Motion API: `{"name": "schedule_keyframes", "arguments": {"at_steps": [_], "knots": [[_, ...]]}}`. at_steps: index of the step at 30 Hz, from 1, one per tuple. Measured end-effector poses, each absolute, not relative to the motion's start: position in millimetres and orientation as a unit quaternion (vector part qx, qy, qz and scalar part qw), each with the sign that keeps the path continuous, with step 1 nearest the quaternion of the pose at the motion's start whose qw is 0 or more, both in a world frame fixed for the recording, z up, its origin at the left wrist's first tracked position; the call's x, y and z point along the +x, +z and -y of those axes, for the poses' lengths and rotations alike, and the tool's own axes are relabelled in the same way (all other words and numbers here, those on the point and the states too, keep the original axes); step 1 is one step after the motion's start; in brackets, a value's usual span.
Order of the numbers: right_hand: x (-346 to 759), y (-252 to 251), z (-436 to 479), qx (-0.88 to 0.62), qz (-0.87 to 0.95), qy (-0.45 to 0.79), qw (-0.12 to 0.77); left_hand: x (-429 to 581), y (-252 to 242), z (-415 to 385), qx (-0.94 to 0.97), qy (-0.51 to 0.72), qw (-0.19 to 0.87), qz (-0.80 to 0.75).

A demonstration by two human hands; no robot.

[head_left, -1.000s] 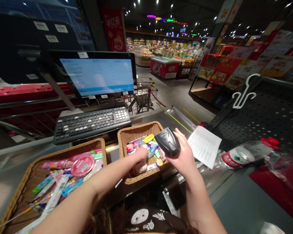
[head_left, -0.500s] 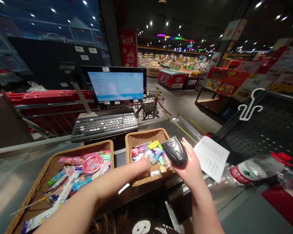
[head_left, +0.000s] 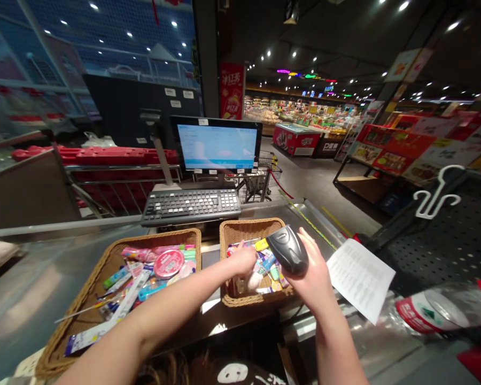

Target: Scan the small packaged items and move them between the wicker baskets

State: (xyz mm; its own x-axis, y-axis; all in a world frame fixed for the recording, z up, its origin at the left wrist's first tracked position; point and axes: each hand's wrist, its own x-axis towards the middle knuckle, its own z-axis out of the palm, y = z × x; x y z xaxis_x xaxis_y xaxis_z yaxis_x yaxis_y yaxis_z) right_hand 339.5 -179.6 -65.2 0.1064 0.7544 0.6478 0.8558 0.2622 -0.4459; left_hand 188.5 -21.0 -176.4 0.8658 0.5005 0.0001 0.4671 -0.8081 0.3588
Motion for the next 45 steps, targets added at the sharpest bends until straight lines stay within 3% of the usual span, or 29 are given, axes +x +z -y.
{"name": "schedule_keyframes", "arguments": {"at_steps": [7,13,18,25,45], "knots": [[320.3,-53.0,161.2,-0.562,0.695,-0.073,0.443,115.5,-52.3,10.5,0.912,0.205,0.153,-0.321],[298.0,-40.6,147.1,-0.535,0.691,-0.107,0.474,54.3,-3.3,8.9,0.836,0.404,0.113,-0.354],[274.2,-26.3,137.0,-0.506,0.711,-0.123,0.473,20.2,11.1,10.9,0.782,0.513,0.075,-0.345],[235.2,-20.4,133.9,-0.463,0.773,-0.090,0.424,-6.9,16.4,16.5,0.728,0.565,0.072,-0.381],[204.5,-27.5,140.9,-0.440,0.808,-0.041,0.390,-36.9,-1.5,10.9,0.673,0.572,0.145,-0.446]]}}
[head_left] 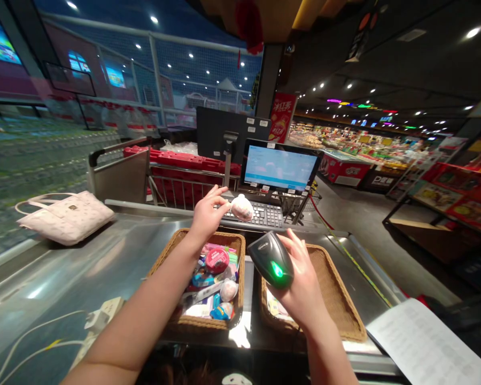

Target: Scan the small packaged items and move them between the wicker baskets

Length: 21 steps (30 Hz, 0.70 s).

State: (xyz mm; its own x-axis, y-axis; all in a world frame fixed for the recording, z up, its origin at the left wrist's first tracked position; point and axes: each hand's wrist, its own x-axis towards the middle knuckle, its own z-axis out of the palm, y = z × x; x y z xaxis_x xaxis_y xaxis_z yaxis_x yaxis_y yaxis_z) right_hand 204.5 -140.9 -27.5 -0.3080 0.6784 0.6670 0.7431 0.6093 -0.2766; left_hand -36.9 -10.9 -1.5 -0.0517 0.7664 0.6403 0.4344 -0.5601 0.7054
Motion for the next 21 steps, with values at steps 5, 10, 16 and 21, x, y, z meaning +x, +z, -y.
{"name": "schedule_keyframes", "arguments": {"at_steps": [5,10,16,21], "knots": [[202.4,-30.3,142.8,-0.445,0.804,-0.038,0.394,-42.3,-7.4,16.1,0.677,0.555,0.141,-0.462],[199.9,-36.8,141.2,-0.444,0.809,-0.026,0.384,-56.2,-27.0,21.6,0.678,0.528,0.141,-0.491],[191.9,-46.3,137.7,-0.442,0.822,0.000,0.360,-84.2,-66.5,31.8,0.660,0.506,0.160,-0.532],[178.4,-51.9,138.8,-0.437,0.829,0.049,0.344,-103.7,-101.9,48.5,0.659,0.456,0.196,-0.565]]}}
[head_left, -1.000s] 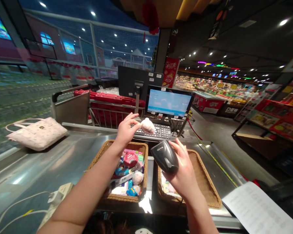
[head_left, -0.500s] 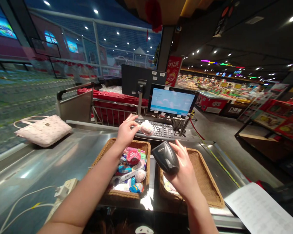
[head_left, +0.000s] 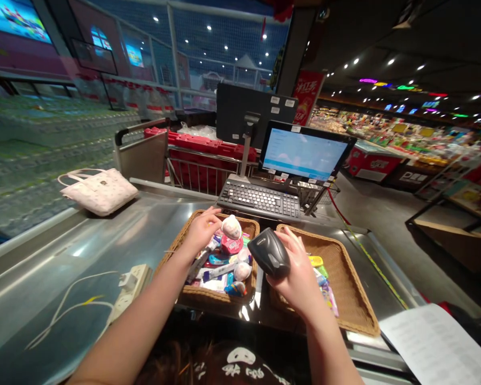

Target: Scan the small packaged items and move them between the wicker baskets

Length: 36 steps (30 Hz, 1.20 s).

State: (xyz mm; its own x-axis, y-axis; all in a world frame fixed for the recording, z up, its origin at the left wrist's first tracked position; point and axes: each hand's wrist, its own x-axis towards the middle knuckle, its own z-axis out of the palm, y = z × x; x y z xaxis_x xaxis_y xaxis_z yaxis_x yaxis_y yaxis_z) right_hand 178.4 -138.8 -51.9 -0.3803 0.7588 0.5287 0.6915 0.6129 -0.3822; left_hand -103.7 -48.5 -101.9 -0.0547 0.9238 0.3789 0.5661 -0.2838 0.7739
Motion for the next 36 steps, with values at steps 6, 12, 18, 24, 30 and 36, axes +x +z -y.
{"name": "schedule_keyframes", "arguments": {"at_steps": [6,12,18,24,30,36], "knots": [[166.6,-60.1,139.9,-0.427,0.843,0.113,0.308,-113.8,-133.9,72.9,0.709,0.354,0.240,-0.561],[163.4,-68.2,140.4,-0.427,0.844,0.153,0.285,-114.1,-147.0,92.8,0.770,0.226,0.233,-0.550],[172.7,-70.7,139.7,-0.428,0.835,0.156,0.308,-103.6,-152.5,104.3,0.801,0.122,0.184,-0.556],[206.9,-73.6,140.3,-0.471,0.805,0.103,0.347,-74.3,-136.5,96.7,0.830,0.180,0.127,-0.513],[266.5,-79.7,148.8,-0.581,0.710,0.016,0.397,-9.1,-117.8,66.7,0.868,0.168,0.143,-0.444],[323.1,-81.0,162.2,-0.660,0.592,-0.024,0.463,88.0,-122.1,35.8,0.909,0.099,0.130,-0.383]]}}
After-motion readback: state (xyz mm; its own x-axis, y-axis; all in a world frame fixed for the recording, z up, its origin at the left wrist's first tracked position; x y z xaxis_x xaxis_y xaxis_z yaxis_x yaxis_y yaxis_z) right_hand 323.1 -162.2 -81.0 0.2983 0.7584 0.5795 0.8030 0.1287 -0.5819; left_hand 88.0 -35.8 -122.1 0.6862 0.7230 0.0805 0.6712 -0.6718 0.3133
